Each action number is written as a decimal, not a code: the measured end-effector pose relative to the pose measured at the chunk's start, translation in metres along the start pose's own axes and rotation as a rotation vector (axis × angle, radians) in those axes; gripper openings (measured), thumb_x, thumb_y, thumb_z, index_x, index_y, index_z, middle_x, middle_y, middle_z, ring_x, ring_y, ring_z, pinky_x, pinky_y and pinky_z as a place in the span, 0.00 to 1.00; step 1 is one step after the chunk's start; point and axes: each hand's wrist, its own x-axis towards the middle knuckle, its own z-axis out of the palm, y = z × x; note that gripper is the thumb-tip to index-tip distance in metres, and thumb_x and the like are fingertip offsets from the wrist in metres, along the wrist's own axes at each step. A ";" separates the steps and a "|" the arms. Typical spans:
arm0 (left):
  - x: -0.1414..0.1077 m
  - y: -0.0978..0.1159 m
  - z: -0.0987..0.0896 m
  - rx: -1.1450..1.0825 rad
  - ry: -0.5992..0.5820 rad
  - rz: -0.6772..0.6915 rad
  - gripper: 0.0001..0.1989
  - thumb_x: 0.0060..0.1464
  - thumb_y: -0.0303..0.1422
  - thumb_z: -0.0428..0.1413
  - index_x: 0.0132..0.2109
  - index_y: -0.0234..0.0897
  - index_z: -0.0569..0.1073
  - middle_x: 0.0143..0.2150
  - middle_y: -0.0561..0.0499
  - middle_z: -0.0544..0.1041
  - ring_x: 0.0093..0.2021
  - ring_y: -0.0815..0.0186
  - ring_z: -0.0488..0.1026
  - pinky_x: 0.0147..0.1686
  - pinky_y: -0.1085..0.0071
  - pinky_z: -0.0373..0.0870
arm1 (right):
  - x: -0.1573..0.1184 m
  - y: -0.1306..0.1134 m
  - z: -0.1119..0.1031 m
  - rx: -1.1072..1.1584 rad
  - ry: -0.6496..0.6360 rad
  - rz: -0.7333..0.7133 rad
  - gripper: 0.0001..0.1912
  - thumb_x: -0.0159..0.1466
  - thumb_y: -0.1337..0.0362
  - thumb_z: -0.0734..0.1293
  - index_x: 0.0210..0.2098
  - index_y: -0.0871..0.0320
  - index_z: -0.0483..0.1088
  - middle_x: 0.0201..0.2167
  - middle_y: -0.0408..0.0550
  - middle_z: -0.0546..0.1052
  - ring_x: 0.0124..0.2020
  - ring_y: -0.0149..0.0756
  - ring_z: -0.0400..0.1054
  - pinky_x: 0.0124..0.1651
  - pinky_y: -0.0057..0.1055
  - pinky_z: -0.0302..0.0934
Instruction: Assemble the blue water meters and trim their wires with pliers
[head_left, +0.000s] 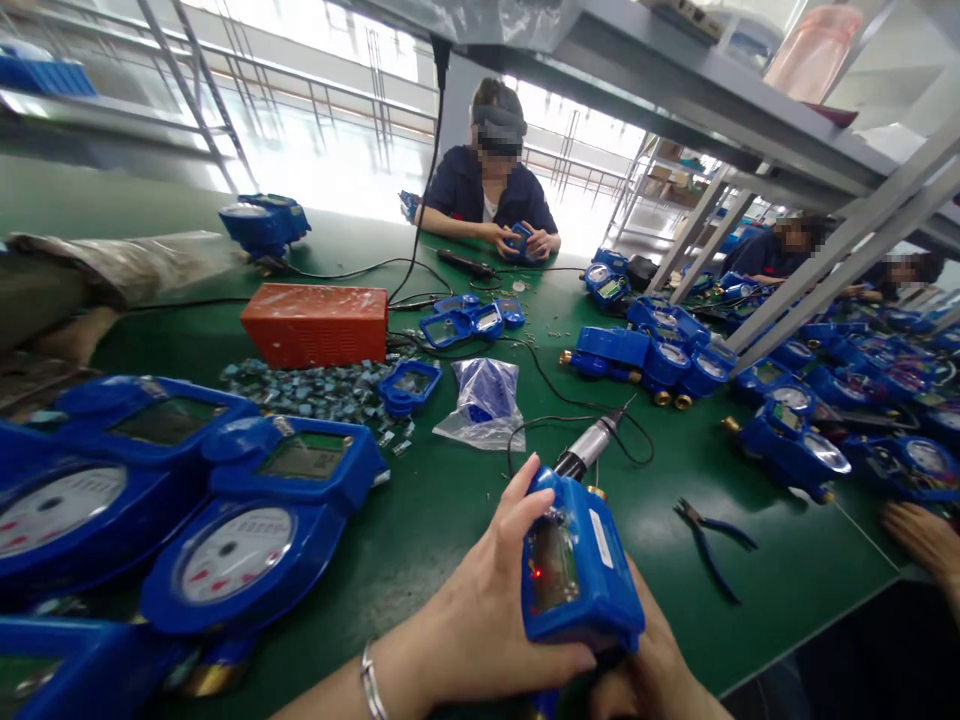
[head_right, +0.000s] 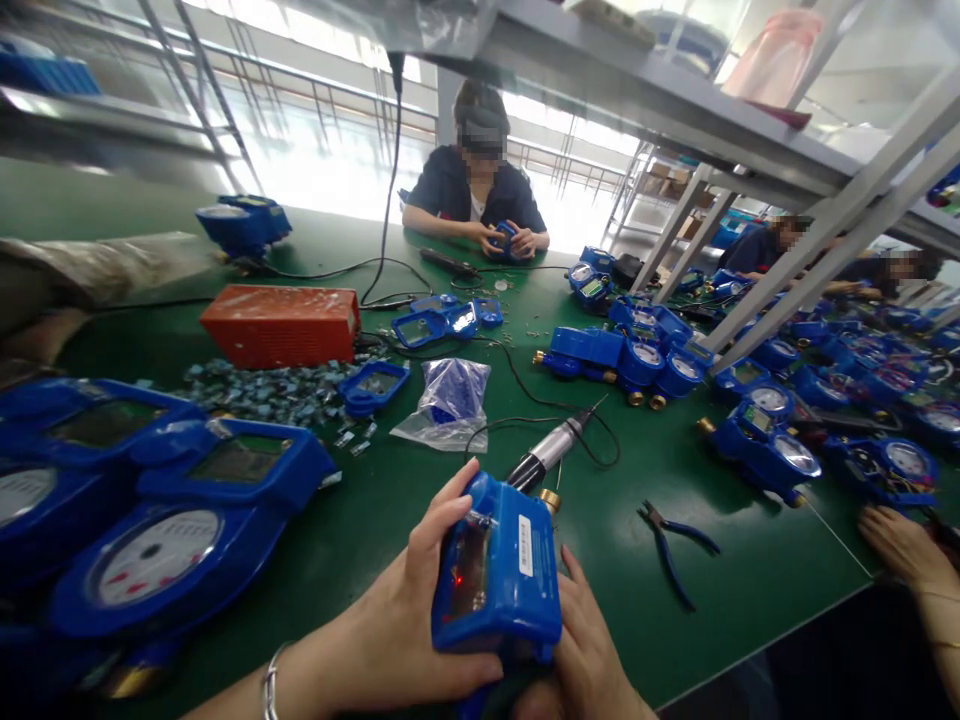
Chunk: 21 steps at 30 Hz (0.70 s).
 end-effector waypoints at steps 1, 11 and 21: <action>0.001 0.004 0.004 0.027 0.002 -0.018 0.57 0.36 0.39 0.69 0.63 0.50 0.36 0.69 0.36 0.29 0.67 0.42 0.44 0.58 0.46 0.60 | -0.004 0.000 -0.003 0.015 0.096 0.046 0.44 0.48 0.34 0.66 0.57 0.53 0.63 0.50 0.56 0.72 0.52 0.56 0.68 0.53 0.55 0.64; 0.034 0.025 0.024 -0.051 -0.031 -0.187 0.49 0.41 0.28 0.64 0.62 0.51 0.41 0.70 0.41 0.41 0.66 0.49 0.52 0.60 0.50 0.59 | 0.028 0.002 -0.017 0.695 0.515 0.613 0.47 0.47 0.32 0.66 0.56 0.56 0.62 0.60 0.59 0.62 0.59 0.60 0.59 0.58 0.57 0.57; 0.056 -0.014 0.041 -0.292 -0.094 -0.340 0.40 0.51 0.42 0.59 0.65 0.47 0.48 0.66 0.44 0.54 0.64 0.47 0.54 0.61 0.46 0.56 | 0.013 0.038 -0.009 0.612 0.489 0.597 0.44 0.52 0.27 0.53 0.56 0.50 0.56 0.52 0.55 0.69 0.51 0.56 0.68 0.49 0.56 0.65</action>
